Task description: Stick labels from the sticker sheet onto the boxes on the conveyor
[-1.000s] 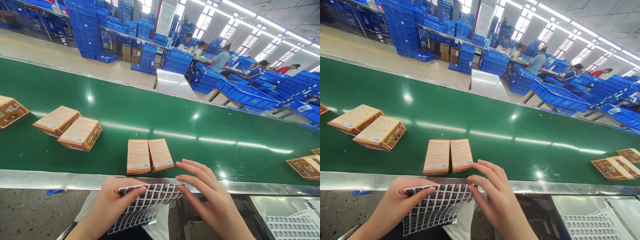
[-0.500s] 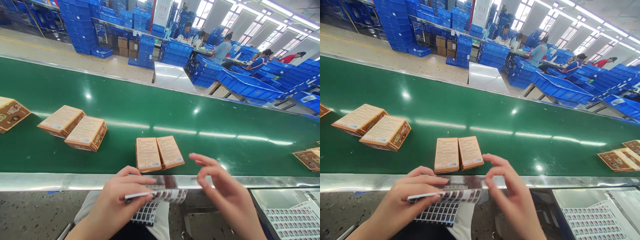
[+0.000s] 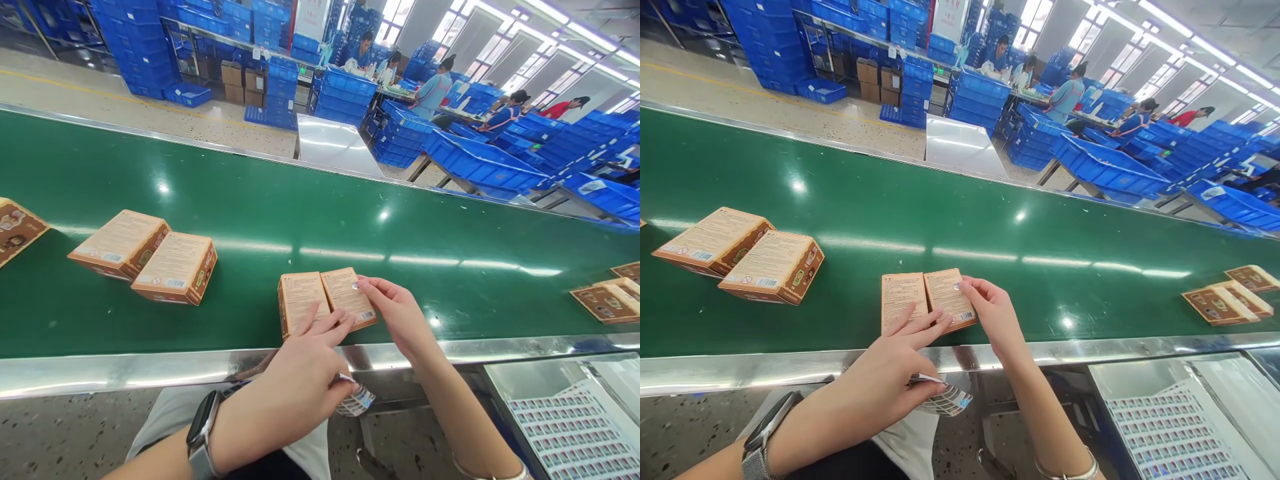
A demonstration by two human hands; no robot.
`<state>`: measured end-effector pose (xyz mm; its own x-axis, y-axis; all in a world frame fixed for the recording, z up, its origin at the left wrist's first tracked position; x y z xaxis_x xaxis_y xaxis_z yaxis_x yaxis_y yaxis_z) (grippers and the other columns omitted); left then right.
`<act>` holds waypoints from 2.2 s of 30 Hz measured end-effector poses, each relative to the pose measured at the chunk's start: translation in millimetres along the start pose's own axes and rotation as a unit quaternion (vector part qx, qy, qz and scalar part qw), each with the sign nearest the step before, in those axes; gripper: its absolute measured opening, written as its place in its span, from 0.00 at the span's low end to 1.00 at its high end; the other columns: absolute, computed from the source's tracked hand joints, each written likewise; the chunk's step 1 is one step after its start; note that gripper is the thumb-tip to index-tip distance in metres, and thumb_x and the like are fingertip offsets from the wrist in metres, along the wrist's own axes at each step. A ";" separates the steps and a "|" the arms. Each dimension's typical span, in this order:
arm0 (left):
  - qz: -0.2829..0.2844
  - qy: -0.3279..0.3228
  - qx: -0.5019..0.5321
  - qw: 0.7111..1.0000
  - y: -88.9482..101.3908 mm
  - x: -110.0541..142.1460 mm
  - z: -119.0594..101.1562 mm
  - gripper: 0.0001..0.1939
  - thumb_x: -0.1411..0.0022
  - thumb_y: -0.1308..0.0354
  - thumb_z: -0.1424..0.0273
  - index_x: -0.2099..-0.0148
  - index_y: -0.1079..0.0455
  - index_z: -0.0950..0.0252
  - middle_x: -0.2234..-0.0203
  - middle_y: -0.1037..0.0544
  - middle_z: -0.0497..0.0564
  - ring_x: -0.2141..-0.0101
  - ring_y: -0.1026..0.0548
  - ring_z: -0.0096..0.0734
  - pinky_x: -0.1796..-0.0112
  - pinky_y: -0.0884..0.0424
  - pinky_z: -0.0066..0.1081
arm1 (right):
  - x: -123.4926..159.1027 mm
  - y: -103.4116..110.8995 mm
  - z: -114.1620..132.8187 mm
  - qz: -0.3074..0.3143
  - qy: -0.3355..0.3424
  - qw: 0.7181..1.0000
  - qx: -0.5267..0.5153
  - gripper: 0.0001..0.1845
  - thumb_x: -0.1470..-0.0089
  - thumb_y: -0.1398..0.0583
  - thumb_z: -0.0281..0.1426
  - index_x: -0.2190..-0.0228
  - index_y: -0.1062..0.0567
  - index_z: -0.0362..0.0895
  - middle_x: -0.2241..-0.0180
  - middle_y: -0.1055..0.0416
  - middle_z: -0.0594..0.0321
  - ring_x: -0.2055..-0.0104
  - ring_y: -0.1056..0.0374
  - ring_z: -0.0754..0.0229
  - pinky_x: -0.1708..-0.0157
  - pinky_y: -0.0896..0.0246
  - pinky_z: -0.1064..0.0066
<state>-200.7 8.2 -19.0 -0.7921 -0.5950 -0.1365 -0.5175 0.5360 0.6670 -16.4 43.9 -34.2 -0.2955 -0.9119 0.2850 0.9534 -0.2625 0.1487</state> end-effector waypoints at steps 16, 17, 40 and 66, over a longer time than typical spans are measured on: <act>-0.012 -0.025 0.108 0.994 -1.4 -14.6 -4.9 0.06 0.38 0.36 0.71 0.68 0.20 0.63 0.37 0.33 0.53 0.36 0.37 0.45 0.33 0.52 0.48 | 8.4 28.4 14.7 -0.190 0.222 0.931 0.220 0.20 0.47 0.40 0.43 0.56 0.31 0.44 0.62 0.20 0.51 0.63 0.23 0.50 0.63 0.29 0.58; -0.033 -0.025 0.131 0.991 2.3 -10.0 -3.9 0.06 0.37 0.36 0.71 0.66 0.20 0.63 0.41 0.28 0.53 0.38 0.33 0.44 0.34 0.48 0.47 | 17.0 31.5 20.7 -0.185 0.258 0.916 0.247 0.17 0.44 0.41 0.41 0.57 0.30 0.44 0.60 0.21 0.51 0.61 0.23 0.51 0.62 0.29 0.58; -0.116 0.083 0.183 0.973 19.1 10.9 4.9 0.07 0.36 0.38 0.71 0.66 0.19 0.60 0.59 0.16 0.49 0.50 0.22 0.40 0.52 0.26 0.34 | 84.6 24.0 41.9 0.031 0.354 0.893 0.276 0.07 0.38 0.41 0.31 0.69 0.27 0.47 0.62 0.21 0.60 0.57 0.25 0.57 0.57 0.31 0.66; 0.069 -0.093 0.040 0.992 -41.4 -66.0 -7.8 0.05 0.38 0.35 0.69 0.66 0.19 0.62 0.33 0.43 0.49 0.32 0.46 0.43 0.34 0.45 0.45 | 10.9 66.0 15.9 -0.129 0.028 0.968 0.211 0.14 0.55 0.35 0.43 0.75 0.29 0.46 0.90 0.34 0.70 0.90 0.40 0.63 0.89 0.41 0.72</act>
<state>-124.5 20.6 -31.9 -0.8994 -0.3952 -0.1866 -0.4184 0.6550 0.6293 42.3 21.7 -6.2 -0.5062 -0.8515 0.1366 0.7343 -0.3425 0.5860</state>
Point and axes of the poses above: each hand's wrist, its own x-axis away from the middle knuckle, its own y-axis out of the back of the hand, z = x × y, the point moved 3 cm from there along -x, towards the middle knuckle
